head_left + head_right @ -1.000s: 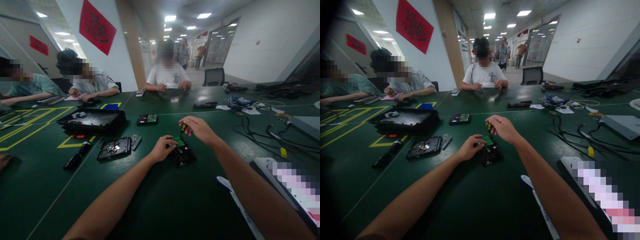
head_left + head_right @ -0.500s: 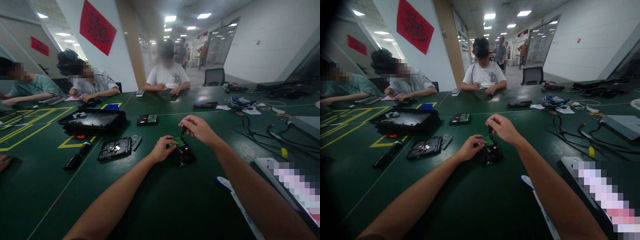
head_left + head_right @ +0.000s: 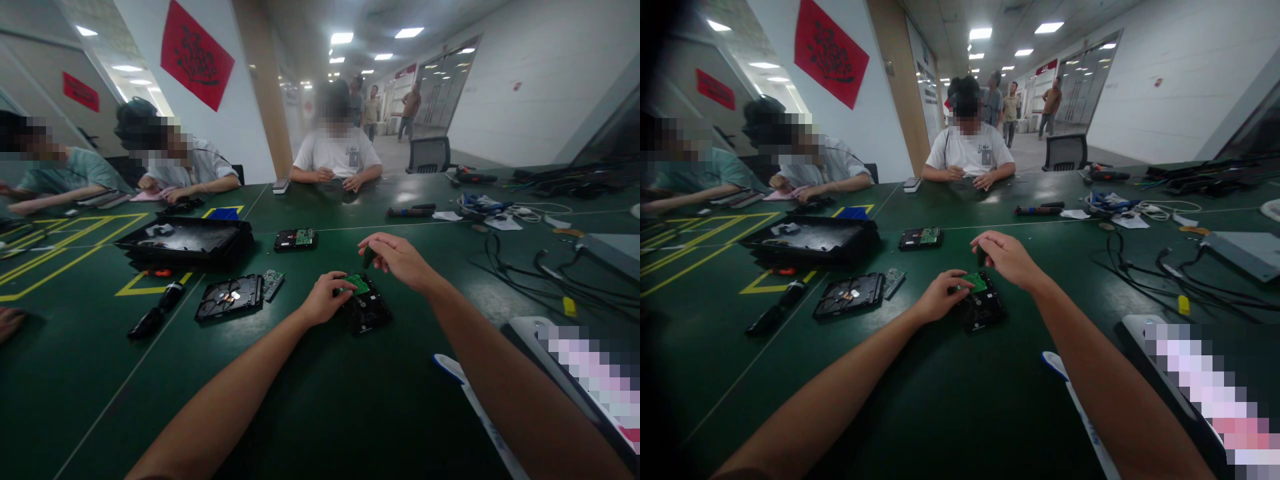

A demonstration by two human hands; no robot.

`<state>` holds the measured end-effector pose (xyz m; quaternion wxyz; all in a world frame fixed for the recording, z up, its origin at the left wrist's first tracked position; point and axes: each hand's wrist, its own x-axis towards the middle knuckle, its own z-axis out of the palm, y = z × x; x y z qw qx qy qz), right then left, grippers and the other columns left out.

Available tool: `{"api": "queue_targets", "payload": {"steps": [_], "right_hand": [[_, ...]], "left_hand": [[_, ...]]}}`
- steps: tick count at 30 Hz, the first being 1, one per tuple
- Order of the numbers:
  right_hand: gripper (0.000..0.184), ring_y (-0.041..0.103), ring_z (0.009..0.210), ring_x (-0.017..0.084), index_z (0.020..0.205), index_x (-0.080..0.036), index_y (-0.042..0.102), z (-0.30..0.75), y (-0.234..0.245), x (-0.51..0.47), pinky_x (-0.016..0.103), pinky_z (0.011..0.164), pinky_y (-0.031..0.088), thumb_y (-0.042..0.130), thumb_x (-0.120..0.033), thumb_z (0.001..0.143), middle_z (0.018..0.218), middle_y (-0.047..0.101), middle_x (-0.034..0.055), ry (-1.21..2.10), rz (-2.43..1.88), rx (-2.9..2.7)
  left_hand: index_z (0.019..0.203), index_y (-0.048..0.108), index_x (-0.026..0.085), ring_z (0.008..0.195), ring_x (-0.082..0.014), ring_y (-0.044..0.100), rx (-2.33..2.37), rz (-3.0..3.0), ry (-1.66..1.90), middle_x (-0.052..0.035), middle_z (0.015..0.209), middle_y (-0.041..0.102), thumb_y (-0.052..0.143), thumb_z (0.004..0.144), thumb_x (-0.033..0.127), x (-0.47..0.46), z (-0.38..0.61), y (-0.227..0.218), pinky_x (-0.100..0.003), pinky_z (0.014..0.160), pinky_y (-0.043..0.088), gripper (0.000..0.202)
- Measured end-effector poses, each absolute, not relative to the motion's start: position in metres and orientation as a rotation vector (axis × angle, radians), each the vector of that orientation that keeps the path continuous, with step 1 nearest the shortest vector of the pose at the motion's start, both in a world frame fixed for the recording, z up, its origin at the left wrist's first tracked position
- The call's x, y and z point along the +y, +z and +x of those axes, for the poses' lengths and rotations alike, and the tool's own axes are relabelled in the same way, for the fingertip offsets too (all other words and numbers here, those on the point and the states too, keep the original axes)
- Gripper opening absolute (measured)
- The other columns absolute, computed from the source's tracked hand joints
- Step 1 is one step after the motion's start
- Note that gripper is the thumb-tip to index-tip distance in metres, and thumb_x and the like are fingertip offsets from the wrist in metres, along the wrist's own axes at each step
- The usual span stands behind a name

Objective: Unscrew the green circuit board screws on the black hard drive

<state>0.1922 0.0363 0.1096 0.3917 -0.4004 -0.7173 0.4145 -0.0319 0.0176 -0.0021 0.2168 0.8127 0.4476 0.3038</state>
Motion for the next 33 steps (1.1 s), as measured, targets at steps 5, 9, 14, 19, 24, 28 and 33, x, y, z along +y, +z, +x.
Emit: {"api": "queue_targets", "payload": {"steps": [5,9,14,19,24,28,33], "right_hand": [[0.029,0.055,0.065,0.013,0.105,-0.021,0.072,0.192,0.1132,0.0343,0.027,0.054,0.041,0.053,-0.041,0.097,0.102,0.073,0.0066,0.992,-1.016,-1.848],[0.026,0.057,0.068,0.014,0.098,-0.019,0.072,0.1917,0.1131,0.0343,0.026,0.055,0.043,0.056,-0.04,0.095,0.096,0.072,0.0062,0.965,-1.024,-1.836],[0.025,0.056,0.061,0.012,0.094,-0.018,0.069,0.1918,0.1111,0.0342,0.026,0.052,0.041,0.057,-0.041,0.095,0.083,0.069,0.0042,0.956,-1.054,-1.83],[0.025,0.056,0.058,0.01,0.102,-0.02,0.068,0.1914,0.113,0.0327,0.026,0.05,0.042,0.055,-0.04,0.097,0.106,0.073,0.0068,1.01,-1.009,-1.832],[0.031,0.057,0.058,0.011,0.105,-0.021,0.07,0.1913,0.1098,0.034,0.025,0.047,0.041,0.051,-0.045,0.1,0.104,0.074,0.007,1.029,-1.008,-1.845],[0.035,0.058,0.059,0.011,0.105,-0.021,0.071,0.1911,0.1059,0.0369,0.025,0.048,0.044,0.05,-0.048,0.1,0.102,0.073,0.0077,1.039,-1.014,-1.823],[0.034,0.061,0.062,0.012,0.108,-0.02,0.071,0.1906,0.1075,0.0375,0.027,0.051,0.047,0.049,-0.045,0.1,0.105,0.072,0.0094,1.1,-1.003,-1.79]], "left_hand": [[0.113,0.077,0.032,0.125,-0.0287,0.058,1.243,2.247,0.848,-0.0074,0.135,0.061,0.064,0.094,0.029,0.0172,-0.0314,-0.001,-0.05,0.108,0.045,0.024],[0.114,0.077,0.032,0.125,-0.0286,0.057,1.24,2.248,0.848,-0.0074,0.135,0.061,0.064,0.094,0.029,0.017,-0.0317,-0.0008,-0.05,0.109,0.045,0.024],[0.115,0.077,0.031,0.126,-0.0289,0.057,1.233,2.252,0.842,-0.0081,0.136,0.061,0.064,0.094,0.028,0.017,-0.0325,-0.0009,-0.051,0.109,0.044,0.025],[0.115,0.077,0.031,0.126,-0.0288,0.057,1.233,2.254,0.843,-0.0078,0.136,0.061,0.064,0.094,0.029,0.0186,-0.0323,-0.0029,-0.051,0.109,0.045,0.025],[0.114,0.077,0.031,0.127,-0.0283,0.057,1.216,2.262,0.859,-0.0079,0.135,0.062,0.065,0.094,0.028,0.0191,-0.0315,-0.0035,-0.05,0.109,0.045,0.024],[0.114,0.077,0.032,0.126,-0.0284,0.057,1.232,2.252,0.853,-0.0078,0.135,0.062,0.064,0.094,0.029,0.0177,-0.0312,-0.002,-0.05,0.109,0.045,0.024],[0.115,0.076,0.032,0.126,-0.0279,0.057,1.235,2.247,0.849,-0.0074,0.136,0.061,0.063,0.094,0.029,0.0168,-0.0312,-0.0009,-0.05,0.109,0.044,0.025]]}}
